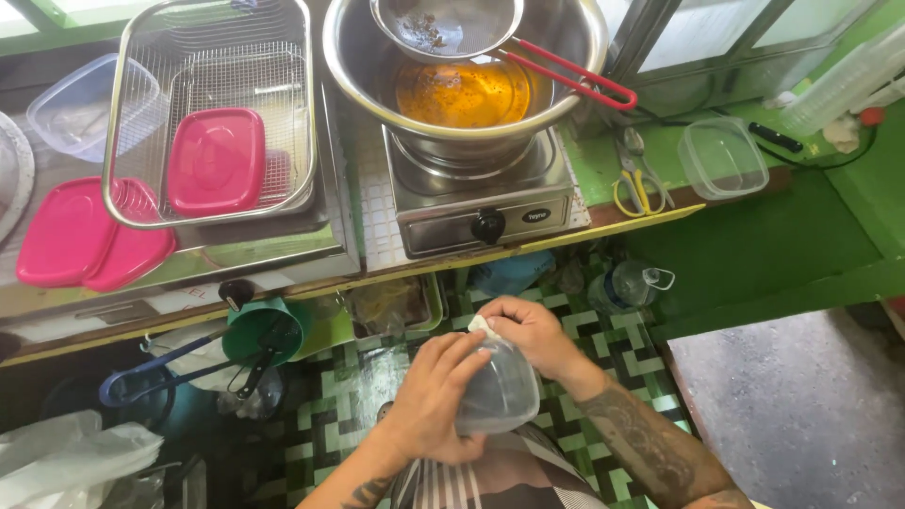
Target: Wiping and drying plastic food containers and lids with a cloth in a kitchen area
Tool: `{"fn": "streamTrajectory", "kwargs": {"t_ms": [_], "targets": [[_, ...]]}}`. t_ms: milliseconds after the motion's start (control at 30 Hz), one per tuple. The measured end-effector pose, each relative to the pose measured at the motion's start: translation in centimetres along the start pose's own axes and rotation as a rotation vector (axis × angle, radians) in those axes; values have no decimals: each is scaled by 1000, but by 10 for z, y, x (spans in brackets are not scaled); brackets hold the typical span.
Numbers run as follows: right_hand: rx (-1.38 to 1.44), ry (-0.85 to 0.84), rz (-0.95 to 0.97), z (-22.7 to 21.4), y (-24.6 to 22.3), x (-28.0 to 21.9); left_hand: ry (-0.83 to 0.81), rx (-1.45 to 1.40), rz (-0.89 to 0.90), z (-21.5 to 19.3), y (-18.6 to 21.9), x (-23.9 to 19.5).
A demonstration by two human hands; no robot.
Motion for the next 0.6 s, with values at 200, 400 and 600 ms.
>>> {"fn": "streamTrajectory", "kwargs": {"t_ms": [200,400,600], "targets": [[592,436,81,-43,55,-9,202,-252,-338,-12,-25,-4],[239,401,-295,-9,19,-44,324,-1072,-869,68,-45,-35],[-37,58,-593,32,-20,-67,490,-1314,-1131,98,-71,-36]]}}
Point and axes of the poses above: each hand's wrist, its own x-axis towards the middle knuckle, its own z-axis out of the palm, y = z × x, the point moved 7 cm from there along x, towards the middle knuckle, and after that the axes turned 11 degrees about y, right-handed, at the moved point
